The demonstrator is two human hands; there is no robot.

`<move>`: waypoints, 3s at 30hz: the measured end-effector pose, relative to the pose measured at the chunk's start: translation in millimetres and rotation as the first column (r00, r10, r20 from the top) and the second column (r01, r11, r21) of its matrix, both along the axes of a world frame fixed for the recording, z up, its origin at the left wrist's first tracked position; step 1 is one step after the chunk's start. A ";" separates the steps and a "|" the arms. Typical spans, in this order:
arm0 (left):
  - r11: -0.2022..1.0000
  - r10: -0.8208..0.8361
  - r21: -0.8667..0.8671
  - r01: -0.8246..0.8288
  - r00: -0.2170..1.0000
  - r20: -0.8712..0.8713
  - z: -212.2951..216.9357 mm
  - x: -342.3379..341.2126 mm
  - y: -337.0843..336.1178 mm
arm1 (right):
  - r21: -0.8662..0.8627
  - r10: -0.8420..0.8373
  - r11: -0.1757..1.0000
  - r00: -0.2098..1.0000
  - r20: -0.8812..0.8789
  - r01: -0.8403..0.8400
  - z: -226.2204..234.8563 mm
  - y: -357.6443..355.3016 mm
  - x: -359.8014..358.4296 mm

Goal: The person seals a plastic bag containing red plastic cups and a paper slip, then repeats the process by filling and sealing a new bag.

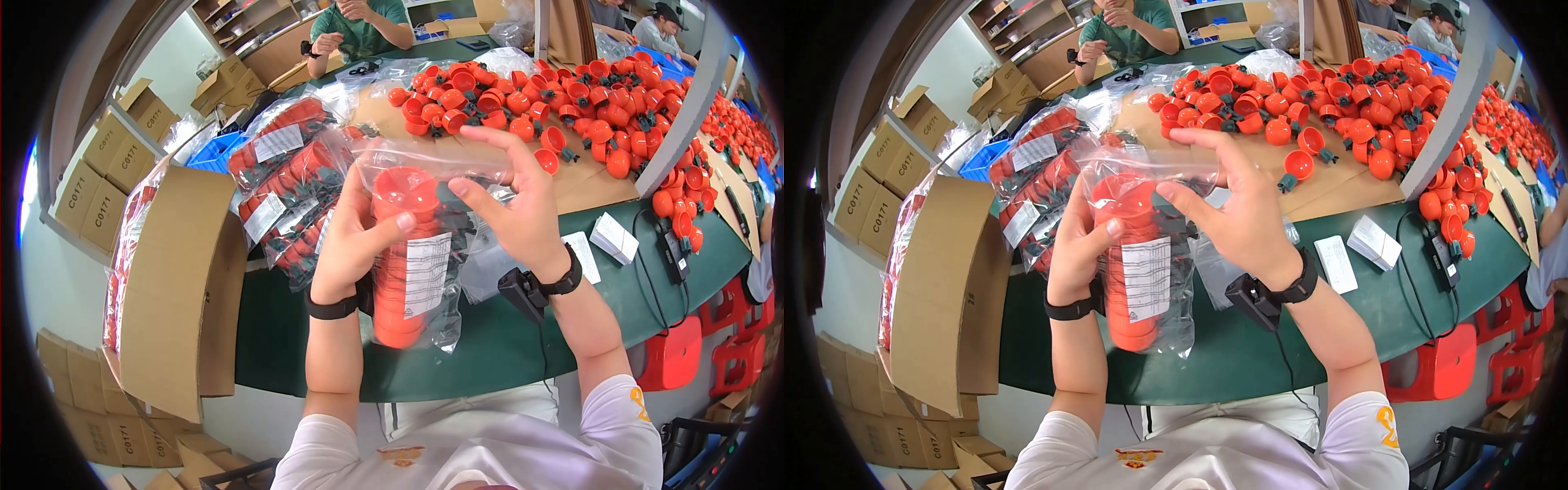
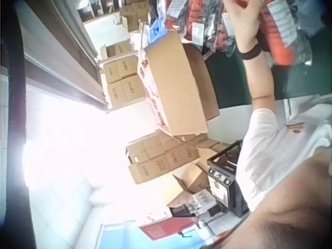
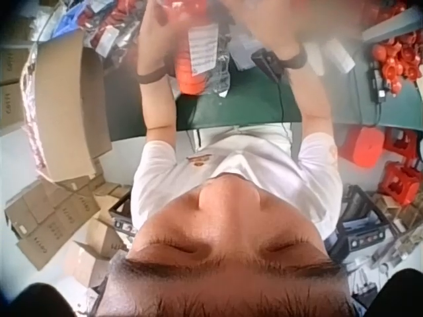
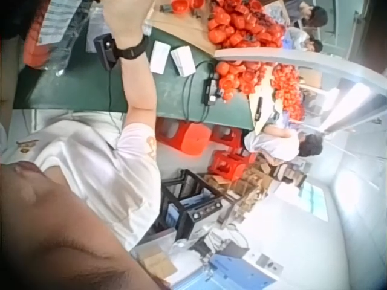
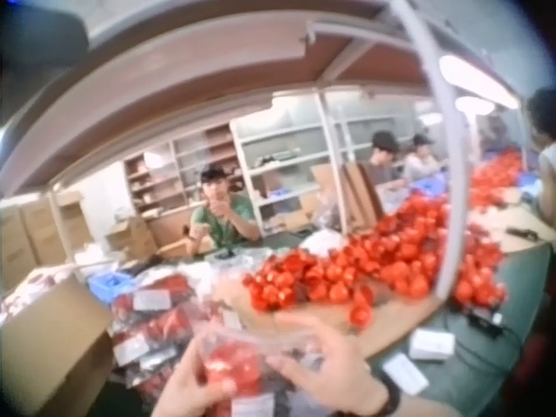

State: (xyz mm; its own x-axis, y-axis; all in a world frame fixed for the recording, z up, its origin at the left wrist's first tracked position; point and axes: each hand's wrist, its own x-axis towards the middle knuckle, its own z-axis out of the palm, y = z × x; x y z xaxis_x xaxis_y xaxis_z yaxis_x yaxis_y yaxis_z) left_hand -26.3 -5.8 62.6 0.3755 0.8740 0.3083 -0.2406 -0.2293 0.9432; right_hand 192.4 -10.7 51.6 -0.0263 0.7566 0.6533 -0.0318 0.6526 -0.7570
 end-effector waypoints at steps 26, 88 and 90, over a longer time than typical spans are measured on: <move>0.992 0.129 -0.019 -0.128 0.964 0.231 8.7 -32.0 -7.8 | 0.047 0.411 0.870 0.667 -0.622 -0.491 48.9 -62.9 60.7; 0.854 0.499 0.341 -0.393 0.803 -0.327 31.7 -80.9 -15.5 | -0.623 0.167 0.770 0.898 0.407 0.138 -83.6 168.0 -53.0; 0.849 0.505 0.348 -0.397 0.802 -0.318 33.9 -79.6 -15.5 | -0.591 0.162 0.781 0.850 0.501 0.199 -100.7 179.8 -47.7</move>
